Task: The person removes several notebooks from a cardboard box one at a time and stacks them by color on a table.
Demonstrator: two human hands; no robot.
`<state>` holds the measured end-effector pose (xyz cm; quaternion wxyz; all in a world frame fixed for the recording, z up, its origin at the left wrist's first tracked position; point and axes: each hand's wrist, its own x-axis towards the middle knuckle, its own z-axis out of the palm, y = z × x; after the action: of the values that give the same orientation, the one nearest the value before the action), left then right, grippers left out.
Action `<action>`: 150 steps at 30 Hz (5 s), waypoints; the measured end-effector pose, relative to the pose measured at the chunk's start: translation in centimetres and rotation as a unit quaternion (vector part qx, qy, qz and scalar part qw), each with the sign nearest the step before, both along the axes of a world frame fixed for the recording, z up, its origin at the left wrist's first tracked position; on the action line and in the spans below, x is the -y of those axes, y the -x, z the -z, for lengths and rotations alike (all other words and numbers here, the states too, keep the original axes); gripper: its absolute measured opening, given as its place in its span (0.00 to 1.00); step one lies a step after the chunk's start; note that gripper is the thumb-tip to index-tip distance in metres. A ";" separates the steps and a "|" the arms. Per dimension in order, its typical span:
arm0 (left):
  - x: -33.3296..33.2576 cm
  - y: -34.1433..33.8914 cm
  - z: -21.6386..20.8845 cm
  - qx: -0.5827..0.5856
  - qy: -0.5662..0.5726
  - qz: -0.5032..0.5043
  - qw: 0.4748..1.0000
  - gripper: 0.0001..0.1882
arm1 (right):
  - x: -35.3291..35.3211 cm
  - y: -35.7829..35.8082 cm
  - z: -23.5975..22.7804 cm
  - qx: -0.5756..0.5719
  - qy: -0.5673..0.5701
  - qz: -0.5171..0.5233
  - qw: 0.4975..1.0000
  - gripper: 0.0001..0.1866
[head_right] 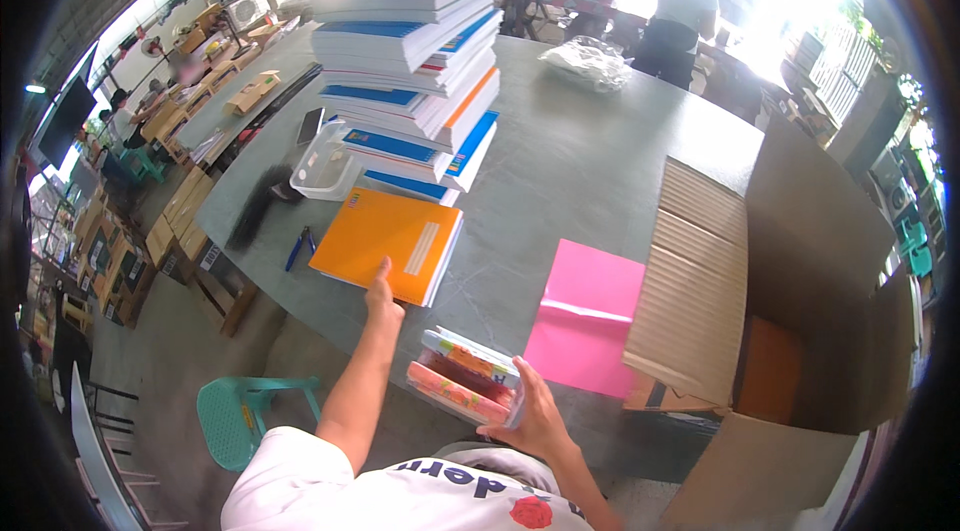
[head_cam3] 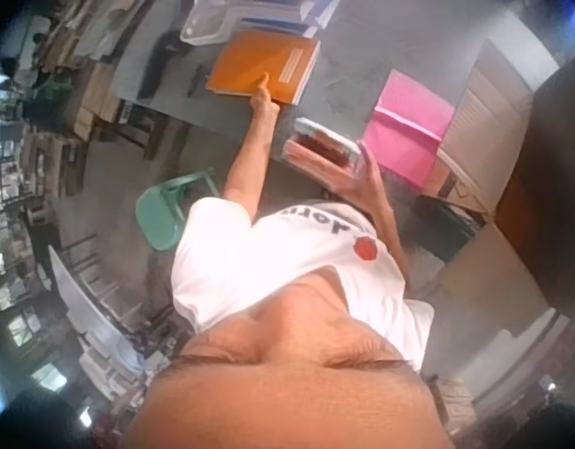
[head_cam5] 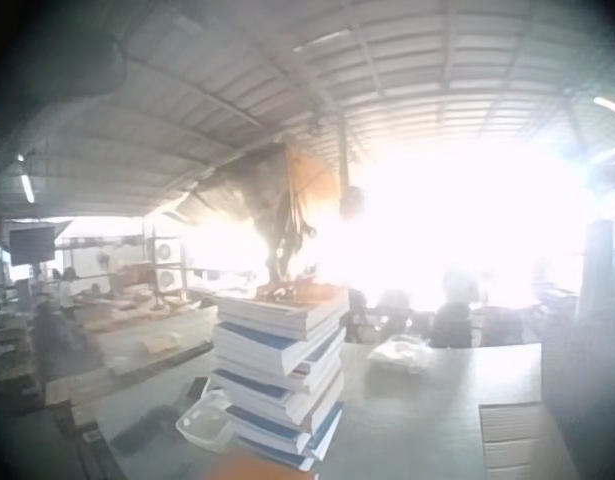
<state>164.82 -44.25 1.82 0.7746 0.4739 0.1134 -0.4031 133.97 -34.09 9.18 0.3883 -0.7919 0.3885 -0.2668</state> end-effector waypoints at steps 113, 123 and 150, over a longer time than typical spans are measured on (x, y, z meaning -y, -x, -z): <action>-2.4 -9.5 -1.6 0.116 0.150 0.153 0.970 0.29 | -1.5 0.5 -5.8 -0.111 0.072 0.002 0.991 0.11; -4.4 -10.7 -3.6 0.094 0.039 0.364 0.926 0.32 | 1.3 -4.6 -5.4 -0.087 0.060 -0.008 0.994 0.07; -1.4 -16.2 -7.4 0.848 -0.170 0.137 0.483 0.09 | 4.0 3.5 9.6 -0.347 0.090 0.188 0.914 0.41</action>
<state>181.05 -42.86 9.21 0.3345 0.7177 -0.5988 0.1204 130.45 -38.14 -0.47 0.0985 -0.7785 0.6150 -0.0769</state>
